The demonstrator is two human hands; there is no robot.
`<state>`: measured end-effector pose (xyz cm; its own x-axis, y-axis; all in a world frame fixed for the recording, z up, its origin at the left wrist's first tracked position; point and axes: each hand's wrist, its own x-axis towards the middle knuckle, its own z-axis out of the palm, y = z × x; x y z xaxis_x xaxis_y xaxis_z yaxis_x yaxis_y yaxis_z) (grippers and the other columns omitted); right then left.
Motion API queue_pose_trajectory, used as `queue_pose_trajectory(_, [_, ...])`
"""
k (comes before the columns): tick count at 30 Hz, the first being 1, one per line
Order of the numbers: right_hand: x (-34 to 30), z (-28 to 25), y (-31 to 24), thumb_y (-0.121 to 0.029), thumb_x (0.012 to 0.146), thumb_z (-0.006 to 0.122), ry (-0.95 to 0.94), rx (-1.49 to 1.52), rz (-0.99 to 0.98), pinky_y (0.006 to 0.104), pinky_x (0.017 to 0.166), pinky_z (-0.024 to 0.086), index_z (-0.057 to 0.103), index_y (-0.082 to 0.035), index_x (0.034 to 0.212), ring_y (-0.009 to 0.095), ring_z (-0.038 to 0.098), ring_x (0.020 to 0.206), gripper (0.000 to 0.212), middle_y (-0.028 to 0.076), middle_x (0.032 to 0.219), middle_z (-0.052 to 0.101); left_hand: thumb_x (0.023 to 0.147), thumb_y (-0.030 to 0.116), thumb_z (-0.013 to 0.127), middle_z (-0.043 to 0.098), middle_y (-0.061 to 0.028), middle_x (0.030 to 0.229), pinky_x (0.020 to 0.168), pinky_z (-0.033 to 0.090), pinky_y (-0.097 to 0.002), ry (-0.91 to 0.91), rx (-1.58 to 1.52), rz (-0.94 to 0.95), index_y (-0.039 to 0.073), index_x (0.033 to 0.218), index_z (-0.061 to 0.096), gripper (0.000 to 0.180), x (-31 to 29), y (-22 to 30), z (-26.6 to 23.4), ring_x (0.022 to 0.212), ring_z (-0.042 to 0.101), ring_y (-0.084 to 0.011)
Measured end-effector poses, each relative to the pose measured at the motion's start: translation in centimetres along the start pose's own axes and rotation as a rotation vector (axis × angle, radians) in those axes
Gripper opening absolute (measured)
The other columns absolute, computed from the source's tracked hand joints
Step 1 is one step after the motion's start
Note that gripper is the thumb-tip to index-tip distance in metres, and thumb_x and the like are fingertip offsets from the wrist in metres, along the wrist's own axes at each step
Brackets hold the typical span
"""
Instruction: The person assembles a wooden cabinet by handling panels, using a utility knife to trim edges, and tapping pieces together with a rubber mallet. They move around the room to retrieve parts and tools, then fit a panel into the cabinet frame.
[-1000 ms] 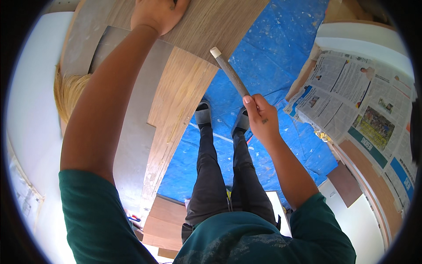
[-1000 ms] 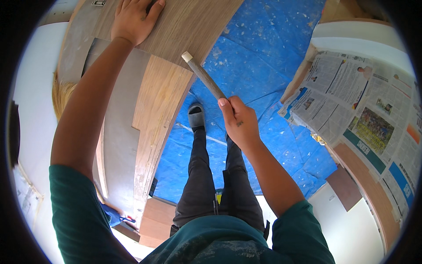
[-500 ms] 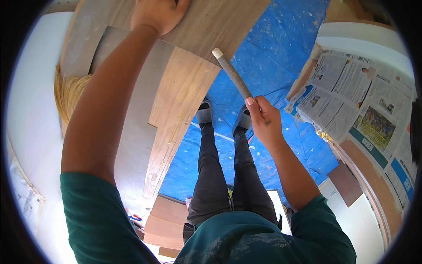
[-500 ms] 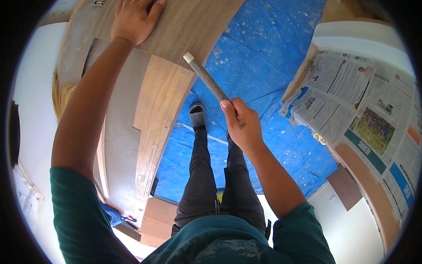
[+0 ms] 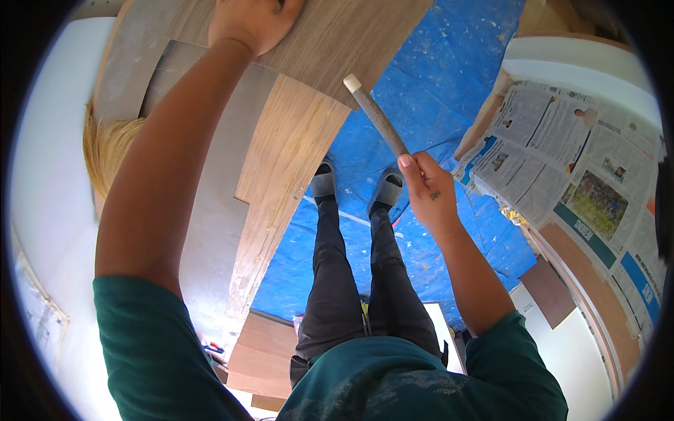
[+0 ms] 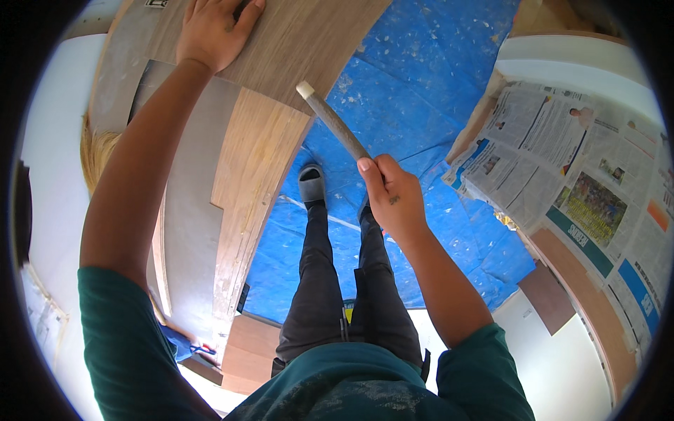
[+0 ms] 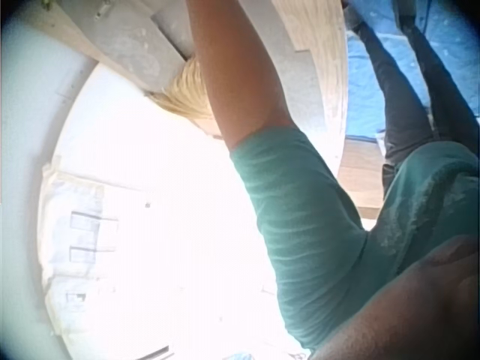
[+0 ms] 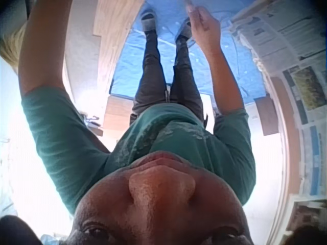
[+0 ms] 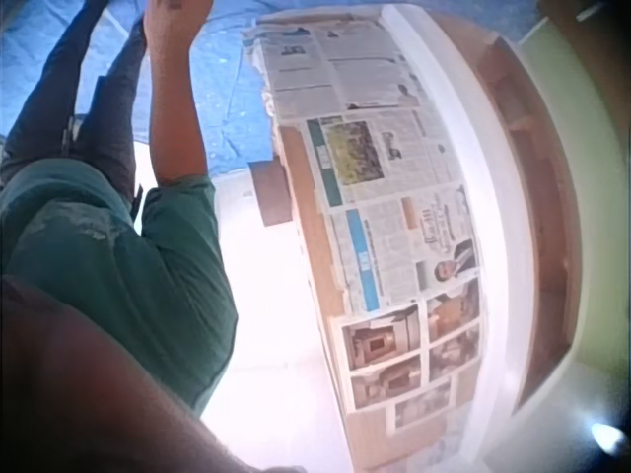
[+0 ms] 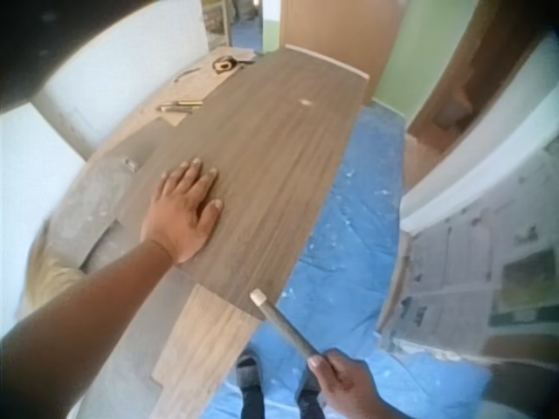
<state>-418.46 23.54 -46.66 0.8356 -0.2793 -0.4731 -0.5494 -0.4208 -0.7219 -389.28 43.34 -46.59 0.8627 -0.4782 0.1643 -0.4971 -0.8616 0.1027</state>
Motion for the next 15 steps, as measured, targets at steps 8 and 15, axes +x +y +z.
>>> queue_pose_trajectory(8, [7.9,1.5,-4.7,-0.036,0.101,0.058,0.081,-0.016,-0.146,0.0376,0.052,0.042,0.059,-0.002,0.079,0.025,0.052,0.051,0.040,0.015,0.061,0.055,0.098,0.042,0.042,0.035,-0.0176,0.159,0.124,0.014,-0.0469,-0.002,-0.009,0.019,0.010,0.149,0.045,0.060,0.1,-0.2,-0.1,0.150,0.026,-0.0339])
queue_pose_trajectory(15, [0.2,0.4,0.3,-0.041,0.102,0.054,-0.014,0.025,-0.020,0.0401,0.052,0.042,0.056,-0.002,0.076,0.028,0.051,0.052,0.047,0.015,0.060,0.053,0.099,0.043,0.040,0.032,-0.0168,0.161,0.125,0.011,-0.0454,-0.079,0.014,-0.037,0.010,0.150,0.044,0.062,0.2,0.2,-0.5,0.151,0.023,-0.0327])
